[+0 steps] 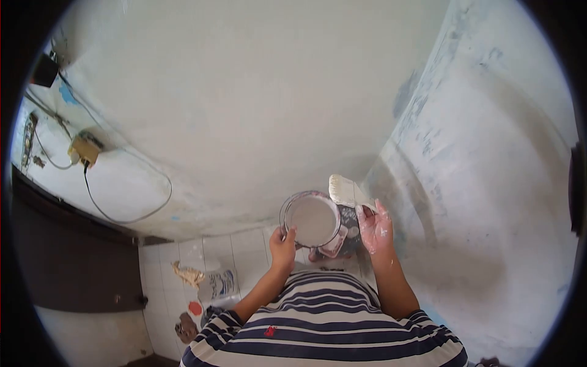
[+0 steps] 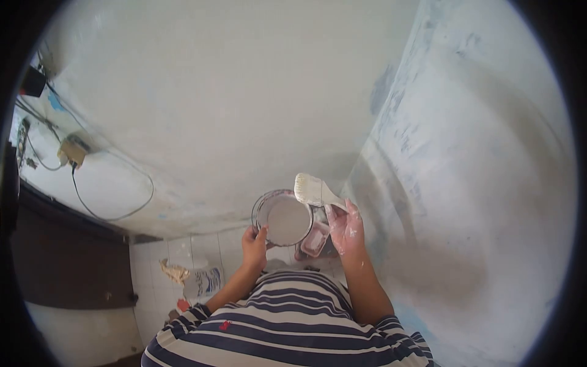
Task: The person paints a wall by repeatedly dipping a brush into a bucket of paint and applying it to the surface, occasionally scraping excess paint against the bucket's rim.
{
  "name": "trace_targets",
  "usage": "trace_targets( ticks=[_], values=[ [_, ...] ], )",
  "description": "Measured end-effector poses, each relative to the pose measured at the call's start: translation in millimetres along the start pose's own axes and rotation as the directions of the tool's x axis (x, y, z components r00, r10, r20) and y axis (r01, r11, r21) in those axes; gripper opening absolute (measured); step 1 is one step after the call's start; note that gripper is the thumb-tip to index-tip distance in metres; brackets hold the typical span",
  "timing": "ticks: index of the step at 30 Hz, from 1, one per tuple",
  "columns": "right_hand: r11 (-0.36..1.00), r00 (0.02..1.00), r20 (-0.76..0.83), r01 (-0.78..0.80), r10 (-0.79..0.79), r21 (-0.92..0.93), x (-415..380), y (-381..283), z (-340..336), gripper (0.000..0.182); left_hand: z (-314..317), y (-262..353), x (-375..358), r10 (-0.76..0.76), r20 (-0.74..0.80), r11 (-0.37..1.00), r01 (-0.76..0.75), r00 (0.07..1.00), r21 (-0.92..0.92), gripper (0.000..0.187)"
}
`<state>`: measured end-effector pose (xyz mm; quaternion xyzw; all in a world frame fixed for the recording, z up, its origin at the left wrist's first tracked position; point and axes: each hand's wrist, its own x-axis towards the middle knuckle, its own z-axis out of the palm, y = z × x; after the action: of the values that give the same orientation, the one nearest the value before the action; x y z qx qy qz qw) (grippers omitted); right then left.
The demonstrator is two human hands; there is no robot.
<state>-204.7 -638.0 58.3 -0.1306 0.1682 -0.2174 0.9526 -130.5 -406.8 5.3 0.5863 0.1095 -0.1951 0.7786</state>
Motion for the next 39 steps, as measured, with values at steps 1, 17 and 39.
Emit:
trace_targets(
  ticks=[1,17,39],
  values=[
    [1.000,0.999,0.025,0.024,-0.024,0.019,2,-2,5,0.019,0,2,5,0.017,0.026,1.000,-0.017,1.000,-0.001,0.014],
    [0.912,0.901,0.145,0.401,-0.409,0.080,14,15,119,0.023,-67,43,51,-0.021,0.075,0.987,0.008,0.997,0.158,0.021],
    [0.480,0.295,0.651,0.869,-0.699,0.122,-60,-41,447,0.024,-136,62,3,-0.024,0.111,0.999,0.028,0.994,-0.033,0.020]
  ],
)
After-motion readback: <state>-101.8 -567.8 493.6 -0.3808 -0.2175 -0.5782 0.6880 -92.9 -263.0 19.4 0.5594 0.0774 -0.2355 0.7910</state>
